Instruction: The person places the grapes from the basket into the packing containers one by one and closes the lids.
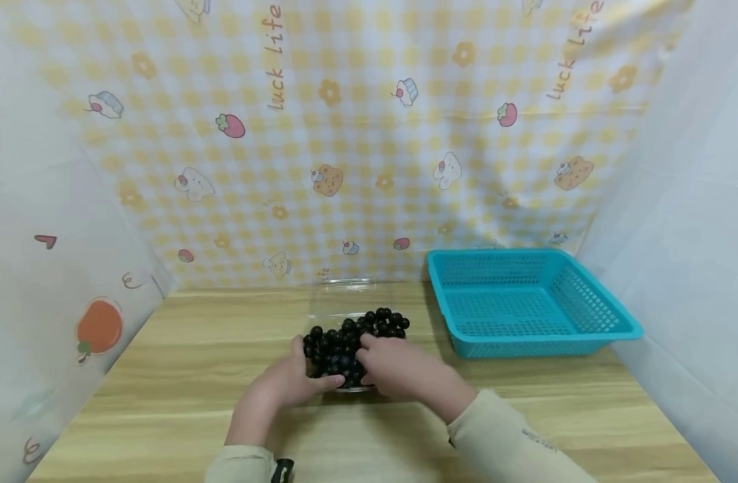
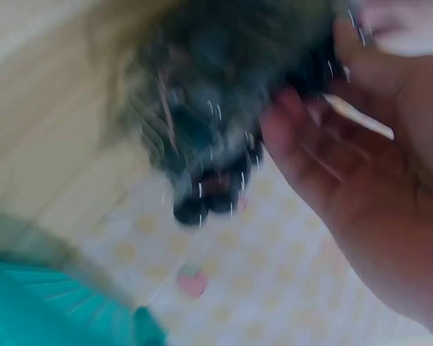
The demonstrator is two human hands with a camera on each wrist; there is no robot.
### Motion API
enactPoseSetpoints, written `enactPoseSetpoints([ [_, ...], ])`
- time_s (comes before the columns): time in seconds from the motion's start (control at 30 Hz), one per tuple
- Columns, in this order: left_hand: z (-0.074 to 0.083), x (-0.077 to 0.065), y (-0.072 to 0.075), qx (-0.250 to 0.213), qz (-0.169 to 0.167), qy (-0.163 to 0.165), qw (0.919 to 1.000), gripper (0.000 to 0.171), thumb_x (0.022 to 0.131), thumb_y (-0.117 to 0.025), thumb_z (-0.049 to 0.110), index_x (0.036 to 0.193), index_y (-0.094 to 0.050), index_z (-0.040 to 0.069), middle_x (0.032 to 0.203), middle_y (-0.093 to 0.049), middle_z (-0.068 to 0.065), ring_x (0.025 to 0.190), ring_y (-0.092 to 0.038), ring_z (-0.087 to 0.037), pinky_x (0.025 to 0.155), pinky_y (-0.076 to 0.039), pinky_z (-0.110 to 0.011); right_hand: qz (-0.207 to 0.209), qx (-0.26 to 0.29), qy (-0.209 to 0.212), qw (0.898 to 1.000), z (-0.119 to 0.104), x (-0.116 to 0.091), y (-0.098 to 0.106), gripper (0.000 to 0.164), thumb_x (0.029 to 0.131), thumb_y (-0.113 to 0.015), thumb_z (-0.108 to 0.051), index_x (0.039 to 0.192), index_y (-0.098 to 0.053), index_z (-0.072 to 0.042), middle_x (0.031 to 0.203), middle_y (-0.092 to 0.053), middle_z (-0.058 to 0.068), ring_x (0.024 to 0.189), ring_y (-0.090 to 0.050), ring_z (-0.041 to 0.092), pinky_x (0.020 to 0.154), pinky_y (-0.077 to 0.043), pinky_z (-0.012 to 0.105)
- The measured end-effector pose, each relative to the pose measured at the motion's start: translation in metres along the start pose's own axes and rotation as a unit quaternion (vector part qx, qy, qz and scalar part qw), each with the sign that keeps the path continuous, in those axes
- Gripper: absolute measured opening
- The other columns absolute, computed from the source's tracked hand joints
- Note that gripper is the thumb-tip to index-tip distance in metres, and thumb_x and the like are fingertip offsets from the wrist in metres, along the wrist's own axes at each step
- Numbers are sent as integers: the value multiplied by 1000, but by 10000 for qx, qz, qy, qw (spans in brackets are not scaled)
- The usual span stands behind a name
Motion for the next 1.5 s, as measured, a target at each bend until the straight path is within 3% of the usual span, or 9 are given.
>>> enactPoseSetpoints([
  [0.1,0,-1,2,-30,15,3,10000,142,82,-76,77,166,-1,-11,148,-52,-44,136,-57,-54,113,-48,-66,204,991,-277,9945,21,-5,7,34,105,-69,-33,130,-74,-11,115,-66,1,92,-65,12,83,-61,30],
  [0.2,-1,-2,3,-7,-1,-13,10000,143,82,-76,77,166,-1,-10,147,-54,-44,134,-59,-54,112,-48,-66,872,1560,-793,9807,39,-7,11,41,109,-63,-32,141,-67,-8,136,-65,11,114,-68,25,96,-61,43],
  [0.33,-1,-4,3,14,-63,-15,10000,144,82,-75,78,167,3,-8,146,-56,-42,131,-62,-53,111,-50,-67,1461,2771,-1705,9343,55,-5,-2,56,114,-51,-36,157,-48,0,164,-42,26,148,-49,44,119,-47,59],
  [0.43,-1,-5,2,-122,-87,-20,9999,145,83,-73,79,168,13,-1,161,-35,-44,135,-57,-58,111,-47,-71,1526,3471,-2099,9012,60,-2,-16,64,116,-44,-38,164,-33,3,172,-27,28,160,-30,48,127,-33,64],
  [0.53,3,-4,3,-247,1,-199,9995,144,84,-73,78,169,18,7,173,-4,-38,151,-34,-63,118,-36,-76,1550,3722,-2201,8883,62,2,-23,66,116,-42,-38,165,-27,5,173,-25,29,161,-28,48,128,-30,65],
  [0.67,10,-1,3,-304,125,-613,9976,137,87,-74,73,170,11,7,177,8,-27,162,-5,-56,126,-21,-75,1500,3732,-2213,8884,60,5,-27,67,116,-41,-38,166,-26,5,172,-28,28,161,-29,46,129,-30,63],
  [1.03,17,-1,-4,160,246,-789,9964,126,94,-62,76,167,-2,-7,178,5,-27,166,-2,-47,130,-22,-68,1141,3314,-2462,9036,46,7,-27,71,115,-42,-46,168,-25,-2,175,-20,29,157,-36,49,125,-38,63],
  [1.3,20,0,-17,787,549,108,9953,127,92,-33,93,169,2,-3,178,13,-20,166,-2,-47,117,-9,-89,1052,3108,-2390,9139,51,8,-35,70,114,-43,-48,166,-32,-2,173,-27,27,153,-43,48,122,-42,62],
  [1.5,19,2,-17,722,420,78,9965,114,102,-34,81,167,3,-5,177,15,-24,162,-7,-57,112,-25,-89,1081,3171,-1987,9210,56,7,-42,63,116,-41,-44,167,-32,-6,174,-26,27,152,-44,48,122,-42,63],
])
Point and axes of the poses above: each hand's wrist, its own x-axis towards the middle knuckle, its own y-axis out of the back of the hand, z = x × y, the point moved 5 cm from there along x, towards the middle knuckle
